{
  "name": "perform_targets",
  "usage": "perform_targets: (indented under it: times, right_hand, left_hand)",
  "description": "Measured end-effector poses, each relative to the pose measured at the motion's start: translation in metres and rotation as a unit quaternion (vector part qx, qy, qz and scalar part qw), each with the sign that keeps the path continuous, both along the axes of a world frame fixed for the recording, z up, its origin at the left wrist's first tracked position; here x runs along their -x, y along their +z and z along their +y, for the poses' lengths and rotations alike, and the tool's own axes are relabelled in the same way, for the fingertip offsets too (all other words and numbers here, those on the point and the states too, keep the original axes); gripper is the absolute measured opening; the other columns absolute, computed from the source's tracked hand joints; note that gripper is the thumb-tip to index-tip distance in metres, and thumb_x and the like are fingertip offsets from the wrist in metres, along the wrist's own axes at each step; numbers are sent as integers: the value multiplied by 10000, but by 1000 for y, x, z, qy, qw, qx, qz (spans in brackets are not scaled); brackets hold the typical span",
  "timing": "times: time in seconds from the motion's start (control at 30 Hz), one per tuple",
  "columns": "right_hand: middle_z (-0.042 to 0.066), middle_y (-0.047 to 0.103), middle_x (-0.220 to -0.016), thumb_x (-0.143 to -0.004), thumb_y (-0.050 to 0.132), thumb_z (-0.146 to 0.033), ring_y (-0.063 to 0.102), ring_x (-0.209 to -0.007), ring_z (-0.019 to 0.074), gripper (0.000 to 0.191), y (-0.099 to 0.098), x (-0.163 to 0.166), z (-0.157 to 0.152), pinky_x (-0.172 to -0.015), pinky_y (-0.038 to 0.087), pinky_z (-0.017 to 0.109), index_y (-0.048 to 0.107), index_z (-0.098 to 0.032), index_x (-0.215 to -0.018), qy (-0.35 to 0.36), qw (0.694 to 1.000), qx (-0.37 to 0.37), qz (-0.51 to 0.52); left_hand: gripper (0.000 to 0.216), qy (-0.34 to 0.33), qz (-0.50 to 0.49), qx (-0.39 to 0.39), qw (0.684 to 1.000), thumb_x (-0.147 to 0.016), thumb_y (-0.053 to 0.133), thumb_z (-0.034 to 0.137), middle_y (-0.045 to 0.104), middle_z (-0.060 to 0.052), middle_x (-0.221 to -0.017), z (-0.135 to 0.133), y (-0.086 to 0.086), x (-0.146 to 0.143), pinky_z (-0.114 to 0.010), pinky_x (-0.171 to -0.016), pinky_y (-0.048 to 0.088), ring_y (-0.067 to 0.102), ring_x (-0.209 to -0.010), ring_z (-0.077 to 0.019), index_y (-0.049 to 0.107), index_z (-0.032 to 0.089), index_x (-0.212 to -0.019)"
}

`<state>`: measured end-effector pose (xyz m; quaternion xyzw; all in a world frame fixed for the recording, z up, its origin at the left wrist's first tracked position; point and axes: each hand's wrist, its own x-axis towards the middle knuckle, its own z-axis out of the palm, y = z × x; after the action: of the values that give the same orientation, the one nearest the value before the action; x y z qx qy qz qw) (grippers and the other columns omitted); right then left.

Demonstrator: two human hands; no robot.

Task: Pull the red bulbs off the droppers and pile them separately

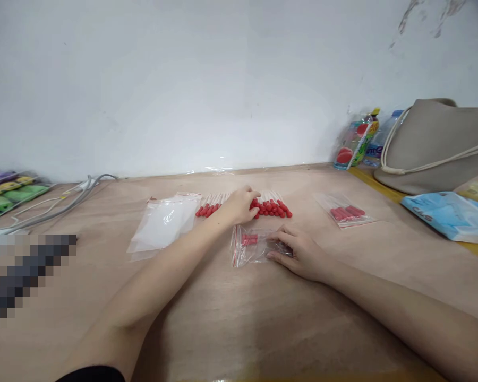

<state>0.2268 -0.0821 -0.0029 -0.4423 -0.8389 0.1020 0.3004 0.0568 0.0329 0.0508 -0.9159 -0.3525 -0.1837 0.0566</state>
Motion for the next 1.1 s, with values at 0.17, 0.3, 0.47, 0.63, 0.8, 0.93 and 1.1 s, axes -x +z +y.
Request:
perform_targets:
  times: [0.17, 0.3, 0.47, 0.63, 0.8, 0.93, 1.1]
  right_hand:
    - [55, 551, -862, -792, 548, -345, 524, -770, 160, 276, -1, -1, 0, -694, 418, 291, 571, -190, -1019, 1, 1000, 5, -4]
    - [59, 546, -853, -807, 524, -352, 514, -743, 155, 274, 0, -1, 0, -675, 415, 292, 568, -183, -1019, 4, 1000, 8, -5]
    - [52, 532, -836, -805, 527, -335, 509, -729, 150, 262, 2, 1, 1, -662, 415, 285, 568, -178, -1010, 6, 1000, 7, -6]
    - [53, 531, -861, -800, 538, -333, 505, -749, 149, 275, 2, 2, 3, -672, 412, 282, 562, -178, -1026, 16, 1000, 12, 0]
    - [45, 535, -856, -797, 544, -351, 508, -751, 148, 320, 1, 1, 4, -674, 423, 284, 546, -190, -1074, 37, 999, 14, -3]
    - [78, 512, -970, -782, 563, -353, 517, -856, 174, 342, -1, 1, 4, -754, 443, 322, 548, -200, -1088, 34, 999, -10, 5]
    - [104, 476, -1096, -765, 581, -362, 502, -976, 202, 393, -3, 1, 3, -829, 438, 354, 522, -203, -1120, 20, 1000, -18, 13]
  left_hand:
    - [256, -6, -136, 15, 991, -783, 529, 322, 590, -41, -873, -20, 12, 24, -307, -776, 446, 556, -822, -168, 587, 164, -976]
    - [116, 12, -203, 11, 979, -805, 479, 213, 558, -26, -785, -51, -3, 52, -294, -740, 435, 529, -793, -151, 581, 164, -778]
    - [115, 20, -226, 88, 970, -789, 516, 204, 550, -30, -817, -77, -34, 73, -293, -715, 438, 530, -793, -148, 617, 175, -834]
    - [180, 23, -206, 158, 965, -785, 567, 290, 571, -29, -870, -76, -40, 67, -304, -745, 427, 526, -829, -155, 652, 215, -925]
    - [201, 12, -152, 176, 973, -763, 589, 350, 523, -28, -825, -74, -35, 61, -290, -721, 418, 500, -804, -159, 635, 182, -864]
    - [200, 3, -143, 177, 974, -753, 589, 334, 494, -20, -811, -73, -35, 60, -250, -612, 395, 472, -704, -136, 557, 160, -845]
    - [118, -15, -126, 161, 979, -821, 483, 285, 470, 11, -684, -75, -37, 61, -243, -583, 353, 437, -635, -126, 484, 168, -834]
